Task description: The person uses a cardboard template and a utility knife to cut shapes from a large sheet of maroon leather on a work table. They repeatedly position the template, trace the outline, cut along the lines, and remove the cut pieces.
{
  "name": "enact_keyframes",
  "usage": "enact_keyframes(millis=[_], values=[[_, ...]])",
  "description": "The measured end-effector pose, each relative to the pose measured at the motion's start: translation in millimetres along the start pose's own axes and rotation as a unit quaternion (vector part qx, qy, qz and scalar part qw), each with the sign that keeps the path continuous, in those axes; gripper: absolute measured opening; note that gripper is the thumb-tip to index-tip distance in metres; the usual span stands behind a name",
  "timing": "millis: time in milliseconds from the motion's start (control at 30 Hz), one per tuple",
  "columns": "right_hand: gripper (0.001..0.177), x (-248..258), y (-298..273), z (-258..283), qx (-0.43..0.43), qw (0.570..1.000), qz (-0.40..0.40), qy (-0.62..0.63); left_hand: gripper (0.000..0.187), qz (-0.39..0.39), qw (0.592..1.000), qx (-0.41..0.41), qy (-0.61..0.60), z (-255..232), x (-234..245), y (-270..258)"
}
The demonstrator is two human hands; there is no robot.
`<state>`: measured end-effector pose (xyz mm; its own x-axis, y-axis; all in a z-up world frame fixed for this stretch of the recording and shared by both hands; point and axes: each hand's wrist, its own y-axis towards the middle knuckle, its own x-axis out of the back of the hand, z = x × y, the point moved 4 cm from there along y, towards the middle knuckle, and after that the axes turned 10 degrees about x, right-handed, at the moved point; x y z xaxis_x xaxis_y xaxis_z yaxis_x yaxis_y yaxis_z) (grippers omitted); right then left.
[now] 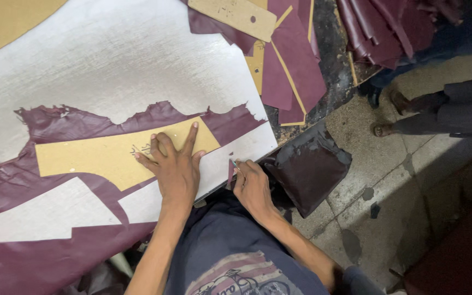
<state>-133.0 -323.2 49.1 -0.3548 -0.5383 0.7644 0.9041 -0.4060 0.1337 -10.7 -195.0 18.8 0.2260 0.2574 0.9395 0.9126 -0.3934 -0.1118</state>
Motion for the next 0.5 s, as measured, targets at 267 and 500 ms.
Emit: enact_keyframes(millis=[267, 500], values=[[0.025, 14.8, 66.3, -13.8, 0.056, 0.993, -0.028, 0.099, 0.066, -0.031, 0.999, 0.005, 0.019, 1.4, -0.5, -3.7], [0.038, -40.5, 127.2, -20.5, 0.087, 0.990, 0.097, 0.059, 0.062, -0.061, 0.996, 0.010, 0.060, 6.0, -17.3, -1.6]])
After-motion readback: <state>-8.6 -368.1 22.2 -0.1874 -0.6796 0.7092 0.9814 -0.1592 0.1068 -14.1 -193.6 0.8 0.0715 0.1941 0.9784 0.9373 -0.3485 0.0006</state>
